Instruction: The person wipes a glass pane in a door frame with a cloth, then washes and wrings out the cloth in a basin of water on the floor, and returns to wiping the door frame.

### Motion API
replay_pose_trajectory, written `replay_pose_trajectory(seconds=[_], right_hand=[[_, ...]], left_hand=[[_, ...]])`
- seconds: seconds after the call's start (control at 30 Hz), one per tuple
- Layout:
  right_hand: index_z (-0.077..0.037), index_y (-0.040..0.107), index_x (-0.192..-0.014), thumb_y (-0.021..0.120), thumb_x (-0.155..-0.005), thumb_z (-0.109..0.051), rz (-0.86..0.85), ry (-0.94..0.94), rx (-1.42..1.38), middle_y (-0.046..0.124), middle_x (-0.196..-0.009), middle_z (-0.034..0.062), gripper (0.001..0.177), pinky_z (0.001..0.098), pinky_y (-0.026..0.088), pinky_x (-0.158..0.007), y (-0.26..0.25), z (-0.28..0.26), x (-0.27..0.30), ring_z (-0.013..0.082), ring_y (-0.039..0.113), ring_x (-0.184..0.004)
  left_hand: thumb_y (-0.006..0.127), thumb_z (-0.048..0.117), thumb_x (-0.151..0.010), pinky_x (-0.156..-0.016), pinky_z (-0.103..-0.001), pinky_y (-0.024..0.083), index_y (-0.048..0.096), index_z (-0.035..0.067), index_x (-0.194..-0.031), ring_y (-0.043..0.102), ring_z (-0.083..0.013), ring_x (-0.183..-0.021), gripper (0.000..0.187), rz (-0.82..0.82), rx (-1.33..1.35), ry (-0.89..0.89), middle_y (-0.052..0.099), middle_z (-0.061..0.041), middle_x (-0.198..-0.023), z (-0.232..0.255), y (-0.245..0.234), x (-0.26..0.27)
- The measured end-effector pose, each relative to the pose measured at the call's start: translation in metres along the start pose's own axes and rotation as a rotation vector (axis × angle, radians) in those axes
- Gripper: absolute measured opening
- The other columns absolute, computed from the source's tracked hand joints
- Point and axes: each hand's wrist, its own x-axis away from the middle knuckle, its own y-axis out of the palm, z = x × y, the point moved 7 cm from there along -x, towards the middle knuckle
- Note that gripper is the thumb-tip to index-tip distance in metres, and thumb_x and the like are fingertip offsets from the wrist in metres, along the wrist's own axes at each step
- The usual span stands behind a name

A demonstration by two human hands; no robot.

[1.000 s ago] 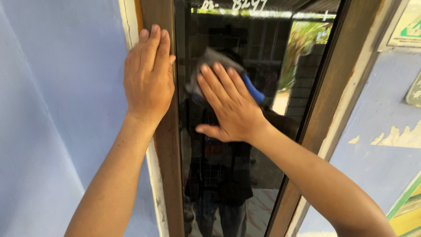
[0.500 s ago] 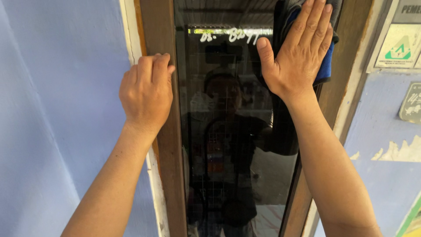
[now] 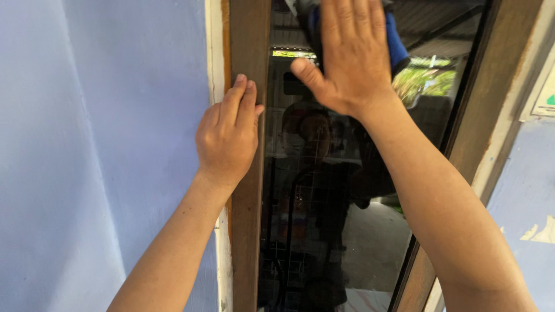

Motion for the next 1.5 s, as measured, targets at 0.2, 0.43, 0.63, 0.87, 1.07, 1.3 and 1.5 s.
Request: replay_pose_trajectory(seconds=[0.2,0.43,0.63,0.87,1.07,1.3,1.5], right_hand=[[0.014,0.029,-0.162,0.012,-0.101,-0.082,-0.028,-0.318,0.047,0.018,-0.170,0.0288,0.115,0.0513,0.007,-0.130,0.013,-0.052,0.020,0.0393,0.009,-0.158],[0.011,0.026,-0.159,0.008,-0.094,-0.083,-0.207,-0.432,0.037,0.017,-0.168,0.0275,0.116,0.0480,0.005,-0.128,0.033,-0.097,0.100,0.0381,0.008,-0.157],[0.005,0.016,-0.156,0.013,-0.091,-0.081,-0.426,-0.567,-0.193,0.013,-0.165,0.0229,0.108,0.0449,0.001,-0.126,0.075,-0.139,0.210,0.0342,0.006,-0.155],[0.002,0.006,-0.161,0.026,-0.097,-0.071,-0.659,-0.913,-0.314,0.003,-0.170,0.0166,0.099,0.0427,0.003,-0.126,0.090,-0.168,0.325,0.0275,0.005,-0.158],[-0.009,0.005,-0.167,0.026,-0.093,-0.078,-1.146,-0.430,0.379,0.011,-0.168,0.0186,0.103,0.0484,0.014,-0.123,0.076,-0.046,0.209,0.0353,0.014,-0.152],[0.000,0.017,-0.160,0.020,-0.090,-0.083,-0.356,-0.128,-0.029,0.010,-0.167,0.0237,0.109,0.0510,-0.003,-0.125,0.060,-0.069,0.174,0.0372,-0.001,-0.155],[-0.004,0.018,-0.163,0.038,-0.101,-0.067,-0.712,-0.429,-0.446,0.016,-0.169,0.0145,0.091,0.0473,0.002,-0.123,0.144,-0.211,0.391,0.0310,0.011,-0.155]], left_hand=[[0.072,0.013,-0.103,-0.095,-0.032,0.062,0.070,-0.004,-0.123,0.073,-0.0264,-0.114,0.027,-0.024,0.085,-0.014,0.068,-0.015,-0.131,-0.001,-0.003,0.010],[0.069,0.007,-0.105,-0.108,-0.036,0.058,0.068,-0.001,-0.127,0.066,-0.0293,-0.128,0.023,-0.100,0.130,-0.052,0.066,-0.012,-0.136,0.001,-0.005,0.031],[0.068,0.012,-0.103,-0.113,-0.043,0.052,0.066,-0.002,-0.131,0.059,-0.0320,-0.133,0.032,-0.192,0.183,-0.054,0.065,-0.014,-0.137,0.010,-0.017,0.058],[0.067,0.014,-0.104,-0.115,-0.044,0.050,0.066,0.001,-0.133,0.060,-0.0293,-0.133,0.032,-0.252,0.180,-0.045,0.066,-0.012,-0.137,0.015,-0.021,0.087],[0.065,0.011,-0.106,-0.116,-0.044,0.050,0.066,0.001,-0.134,0.060,-0.0291,-0.135,0.030,-0.231,0.179,-0.049,0.066,-0.012,-0.139,0.015,-0.020,0.094],[0.065,0.011,-0.108,-0.119,-0.046,0.047,0.065,0.003,-0.137,0.058,-0.0278,-0.137,0.030,-0.254,0.164,-0.129,0.065,-0.010,-0.141,0.019,-0.020,0.102],[0.063,0.011,-0.108,-0.121,-0.047,0.045,0.064,0.003,-0.138,0.056,-0.0287,-0.139,0.031,-0.339,0.160,-0.155,0.062,-0.011,-0.144,0.029,-0.032,0.132]])
